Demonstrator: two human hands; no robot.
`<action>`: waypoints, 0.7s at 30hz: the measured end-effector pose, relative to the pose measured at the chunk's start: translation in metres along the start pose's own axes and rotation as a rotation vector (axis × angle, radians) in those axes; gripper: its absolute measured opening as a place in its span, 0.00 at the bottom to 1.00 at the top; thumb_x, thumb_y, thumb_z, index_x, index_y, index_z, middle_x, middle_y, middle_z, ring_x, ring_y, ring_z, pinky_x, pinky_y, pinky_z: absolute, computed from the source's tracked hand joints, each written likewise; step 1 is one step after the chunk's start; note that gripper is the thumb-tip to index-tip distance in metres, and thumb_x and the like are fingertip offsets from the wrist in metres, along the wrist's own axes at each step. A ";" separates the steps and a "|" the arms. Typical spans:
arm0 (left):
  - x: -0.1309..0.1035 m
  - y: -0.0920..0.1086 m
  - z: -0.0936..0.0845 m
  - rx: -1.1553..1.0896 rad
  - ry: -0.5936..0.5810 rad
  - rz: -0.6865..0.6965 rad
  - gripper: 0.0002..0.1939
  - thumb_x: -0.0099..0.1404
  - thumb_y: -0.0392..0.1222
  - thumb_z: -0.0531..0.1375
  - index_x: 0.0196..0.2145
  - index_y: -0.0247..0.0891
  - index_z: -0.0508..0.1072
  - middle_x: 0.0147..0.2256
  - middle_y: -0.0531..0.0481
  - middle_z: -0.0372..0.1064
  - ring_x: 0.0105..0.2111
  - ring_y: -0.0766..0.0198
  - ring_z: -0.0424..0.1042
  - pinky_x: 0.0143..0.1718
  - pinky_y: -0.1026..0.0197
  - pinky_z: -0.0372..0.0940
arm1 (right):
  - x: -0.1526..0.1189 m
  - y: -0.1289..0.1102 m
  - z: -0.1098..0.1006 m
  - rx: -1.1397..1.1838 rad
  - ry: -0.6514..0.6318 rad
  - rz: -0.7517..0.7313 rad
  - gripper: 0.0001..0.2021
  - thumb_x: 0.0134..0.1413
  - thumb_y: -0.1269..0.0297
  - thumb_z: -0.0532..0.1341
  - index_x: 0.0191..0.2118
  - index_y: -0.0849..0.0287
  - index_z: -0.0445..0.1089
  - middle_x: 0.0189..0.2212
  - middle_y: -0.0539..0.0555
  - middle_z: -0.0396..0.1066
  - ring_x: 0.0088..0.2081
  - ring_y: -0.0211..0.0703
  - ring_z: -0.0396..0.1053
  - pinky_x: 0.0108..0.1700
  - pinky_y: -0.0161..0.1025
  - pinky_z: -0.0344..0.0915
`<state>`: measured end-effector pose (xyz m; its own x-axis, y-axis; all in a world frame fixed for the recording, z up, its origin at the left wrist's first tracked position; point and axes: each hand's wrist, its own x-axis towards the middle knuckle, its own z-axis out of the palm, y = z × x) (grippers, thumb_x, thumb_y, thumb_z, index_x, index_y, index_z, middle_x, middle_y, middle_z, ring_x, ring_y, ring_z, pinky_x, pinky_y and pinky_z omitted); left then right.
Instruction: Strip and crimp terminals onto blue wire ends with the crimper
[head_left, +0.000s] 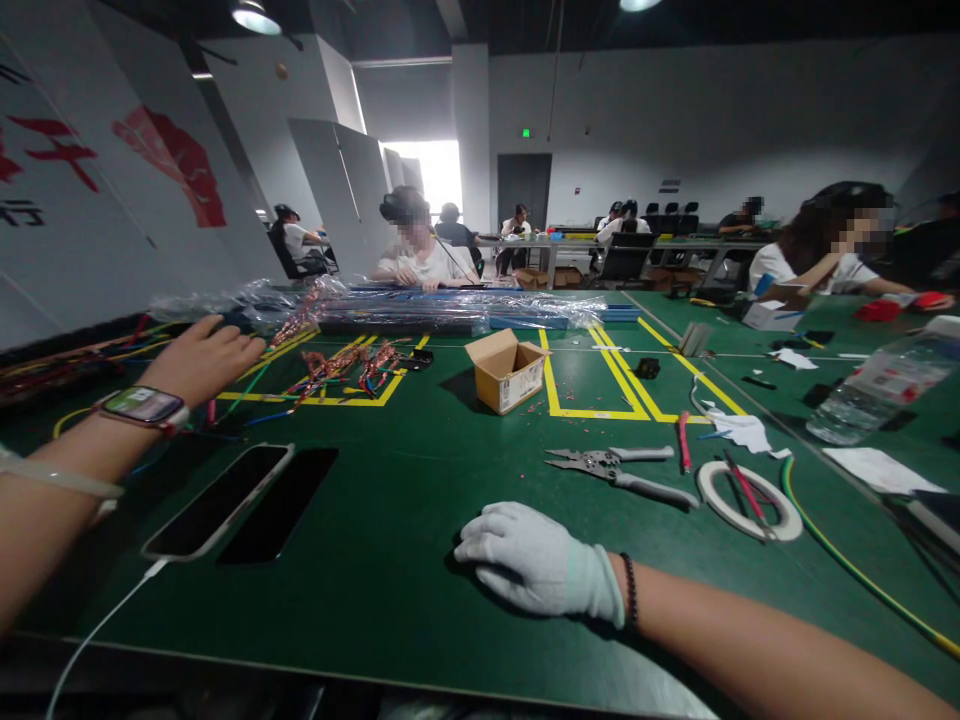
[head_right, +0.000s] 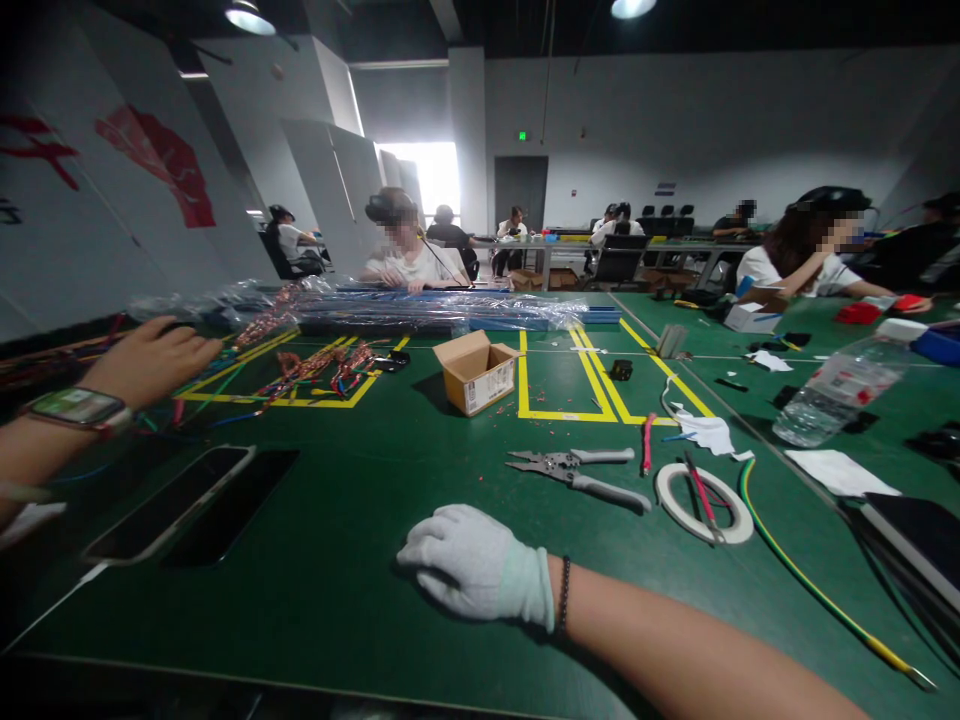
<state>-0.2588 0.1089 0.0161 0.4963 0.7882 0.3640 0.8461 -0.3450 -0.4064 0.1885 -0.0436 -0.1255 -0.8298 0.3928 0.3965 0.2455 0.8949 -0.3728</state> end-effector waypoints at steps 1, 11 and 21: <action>0.001 -0.002 -0.005 0.011 0.014 0.010 0.14 0.60 0.29 0.45 0.33 0.37 0.68 0.27 0.47 0.68 0.39 0.57 0.64 0.58 0.46 0.47 | 0.000 0.000 0.000 0.003 0.003 -0.001 0.14 0.61 0.66 0.52 0.52 0.58 0.64 0.46 0.57 0.69 0.48 0.42 0.65 0.51 0.41 0.61; 0.001 0.038 -0.050 0.112 0.131 0.191 0.23 0.66 0.33 0.38 0.36 0.38 0.72 0.32 0.43 0.71 0.42 0.55 0.66 0.55 0.47 0.55 | -0.001 -0.001 -0.016 0.089 0.080 0.055 0.13 0.61 0.65 0.55 0.50 0.58 0.67 0.45 0.56 0.70 0.48 0.41 0.66 0.52 0.41 0.61; -0.004 0.166 -0.077 -0.174 0.394 0.017 0.25 0.72 0.52 0.42 0.38 0.33 0.73 0.37 0.40 0.75 0.38 0.53 0.68 0.47 0.49 0.61 | 0.002 -0.008 -0.054 -0.075 0.448 0.184 0.16 0.61 0.60 0.57 0.52 0.56 0.65 0.49 0.57 0.68 0.52 0.43 0.64 0.55 0.43 0.61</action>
<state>-0.1056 0.0092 0.0116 0.5180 0.5388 0.6644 0.8408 -0.4636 -0.2795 0.2121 -0.0386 -0.0767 -0.4761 0.5835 0.6579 0.4166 0.8085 -0.4156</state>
